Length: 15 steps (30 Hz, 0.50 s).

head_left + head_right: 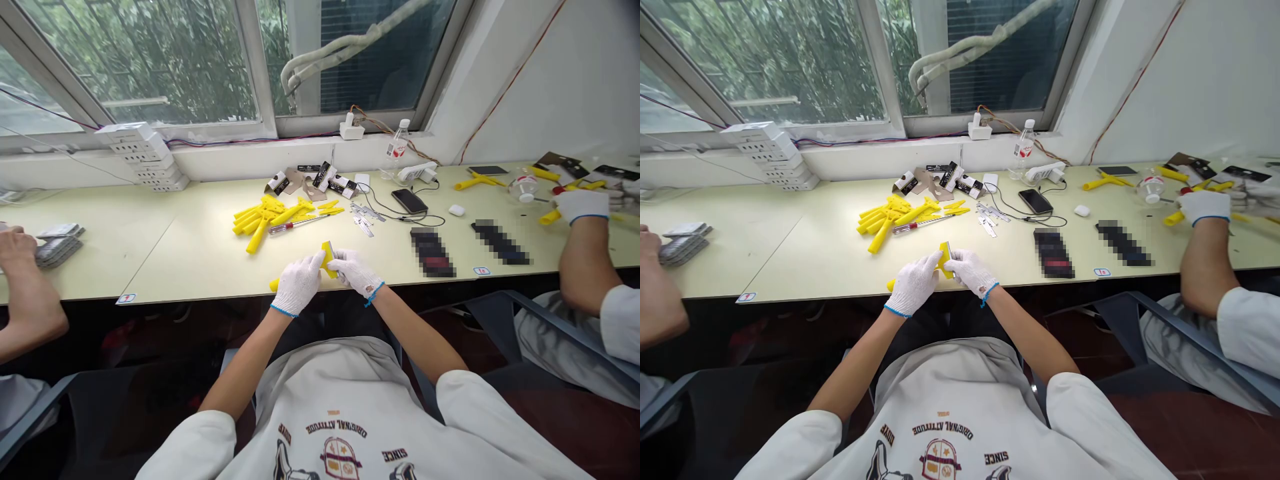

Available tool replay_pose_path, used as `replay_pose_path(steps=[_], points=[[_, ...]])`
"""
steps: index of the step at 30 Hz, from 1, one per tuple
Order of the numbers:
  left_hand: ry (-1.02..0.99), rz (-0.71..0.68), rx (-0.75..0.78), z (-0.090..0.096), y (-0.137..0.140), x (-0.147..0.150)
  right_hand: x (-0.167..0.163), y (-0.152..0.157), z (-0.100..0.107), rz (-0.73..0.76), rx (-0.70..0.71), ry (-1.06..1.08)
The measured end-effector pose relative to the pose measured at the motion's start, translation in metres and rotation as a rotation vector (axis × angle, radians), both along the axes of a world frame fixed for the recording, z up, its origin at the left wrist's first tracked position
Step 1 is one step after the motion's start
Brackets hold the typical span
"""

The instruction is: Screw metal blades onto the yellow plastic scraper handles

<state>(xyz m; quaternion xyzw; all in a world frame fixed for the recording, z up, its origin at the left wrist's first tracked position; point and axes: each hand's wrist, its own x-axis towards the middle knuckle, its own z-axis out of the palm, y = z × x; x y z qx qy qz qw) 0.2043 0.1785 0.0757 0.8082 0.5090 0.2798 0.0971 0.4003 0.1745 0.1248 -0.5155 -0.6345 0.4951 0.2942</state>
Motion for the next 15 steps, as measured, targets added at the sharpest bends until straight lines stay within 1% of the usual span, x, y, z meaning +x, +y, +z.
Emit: replay_pose_path(steps=[4, 6, 8, 10, 12, 14, 15], points=[[-0.010, 0.016, 0.037, -0.006, 0.004, -0.002, -0.002, -0.004, 0.002, -0.006, 0.062, -0.046], [0.000, 0.034, 0.037, -0.005, 0.004, -0.004, -0.002, -0.003, 0.003, -0.020, 0.107, -0.078], [-0.042, 0.058, 0.015, 0.001, 0.001, -0.006, 0.003, 0.002, 0.006, -0.045, 0.161, -0.115], [-0.139, 0.082, -0.016, 0.011, -0.005, -0.008, 0.013, 0.012, 0.012, -0.088, 0.221, -0.162], [-0.287, 0.089, -0.046, 0.023, -0.012, -0.009, 0.029, 0.027, 0.021, -0.151, 0.283, -0.223], [-0.506, 0.060, -0.106, 0.035, -0.019, -0.009, 0.048, 0.044, 0.032, -0.236, 0.347, -0.299], [-0.632, 0.034, -0.164, 0.041, -0.022, -0.008, 0.058, 0.053, 0.037, -0.278, 0.380, -0.339]])
